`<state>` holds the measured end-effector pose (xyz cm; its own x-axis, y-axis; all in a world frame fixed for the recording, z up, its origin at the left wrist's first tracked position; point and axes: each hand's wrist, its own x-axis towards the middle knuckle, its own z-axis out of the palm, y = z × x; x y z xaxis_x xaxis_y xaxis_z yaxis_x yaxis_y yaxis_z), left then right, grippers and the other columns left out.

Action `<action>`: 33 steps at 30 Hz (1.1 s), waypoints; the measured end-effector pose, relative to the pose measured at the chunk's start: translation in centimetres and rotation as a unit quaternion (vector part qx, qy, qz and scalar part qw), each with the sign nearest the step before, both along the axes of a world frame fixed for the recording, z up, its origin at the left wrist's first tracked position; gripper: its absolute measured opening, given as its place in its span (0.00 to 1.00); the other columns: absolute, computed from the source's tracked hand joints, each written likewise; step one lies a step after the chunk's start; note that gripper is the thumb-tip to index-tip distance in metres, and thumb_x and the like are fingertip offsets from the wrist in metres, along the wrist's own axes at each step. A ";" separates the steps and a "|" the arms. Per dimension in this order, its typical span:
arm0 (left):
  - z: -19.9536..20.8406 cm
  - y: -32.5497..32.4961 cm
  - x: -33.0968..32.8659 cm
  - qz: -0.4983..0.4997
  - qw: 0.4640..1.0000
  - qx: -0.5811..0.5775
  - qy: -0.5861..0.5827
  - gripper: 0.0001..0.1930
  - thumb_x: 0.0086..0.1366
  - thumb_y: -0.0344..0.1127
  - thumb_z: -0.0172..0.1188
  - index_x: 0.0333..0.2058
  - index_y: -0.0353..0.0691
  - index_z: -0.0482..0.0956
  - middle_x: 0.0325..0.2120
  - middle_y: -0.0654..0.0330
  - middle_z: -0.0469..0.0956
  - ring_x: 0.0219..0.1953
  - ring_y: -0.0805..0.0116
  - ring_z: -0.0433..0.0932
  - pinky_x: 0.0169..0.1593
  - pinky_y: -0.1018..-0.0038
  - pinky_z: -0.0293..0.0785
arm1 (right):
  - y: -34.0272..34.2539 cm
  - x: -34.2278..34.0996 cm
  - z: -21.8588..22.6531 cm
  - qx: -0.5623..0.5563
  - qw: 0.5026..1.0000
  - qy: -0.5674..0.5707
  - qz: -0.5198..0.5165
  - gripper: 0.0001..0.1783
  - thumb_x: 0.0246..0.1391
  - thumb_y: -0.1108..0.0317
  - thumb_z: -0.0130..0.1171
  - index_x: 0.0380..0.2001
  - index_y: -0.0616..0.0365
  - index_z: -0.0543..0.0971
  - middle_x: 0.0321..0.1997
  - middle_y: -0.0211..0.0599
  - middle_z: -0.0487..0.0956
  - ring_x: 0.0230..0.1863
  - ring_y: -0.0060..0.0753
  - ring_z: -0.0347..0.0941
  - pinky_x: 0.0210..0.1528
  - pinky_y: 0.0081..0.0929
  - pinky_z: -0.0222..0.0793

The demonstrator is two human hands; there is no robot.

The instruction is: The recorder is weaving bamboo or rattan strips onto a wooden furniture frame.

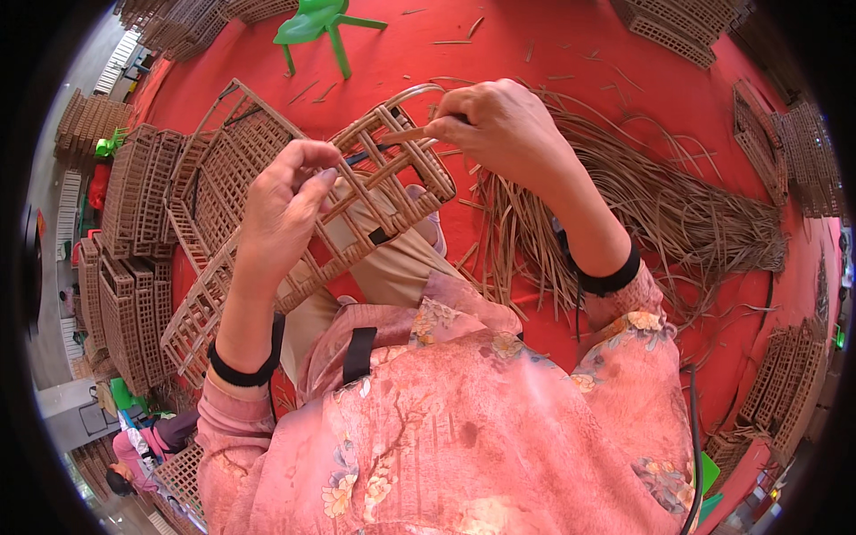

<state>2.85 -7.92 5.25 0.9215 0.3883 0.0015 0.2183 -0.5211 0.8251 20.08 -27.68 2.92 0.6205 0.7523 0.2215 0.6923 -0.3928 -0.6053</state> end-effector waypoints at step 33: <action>-3.4 1.5 0.3 -0.014 0.963 0.262 -0.068 0.04 0.55 0.28 0.67 0.31 0.40 0.84 0.27 0.59 0.76 0.31 0.60 0.78 0.37 0.67 0.73 | 0.9 6.7 -0.8 -0.036 0.972 0.210 0.098 0.15 0.58 0.58 0.66 0.32 0.61 0.84 0.20 0.21 0.71 0.22 0.15 0.63 0.25 0.24 0.61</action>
<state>3.18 -6.42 1.80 0.9094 0.2759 0.3111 0.1061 -0.8774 0.4679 26.79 -26.77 2.13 0.4871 0.8698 -0.0784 0.4557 -0.3297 -0.8268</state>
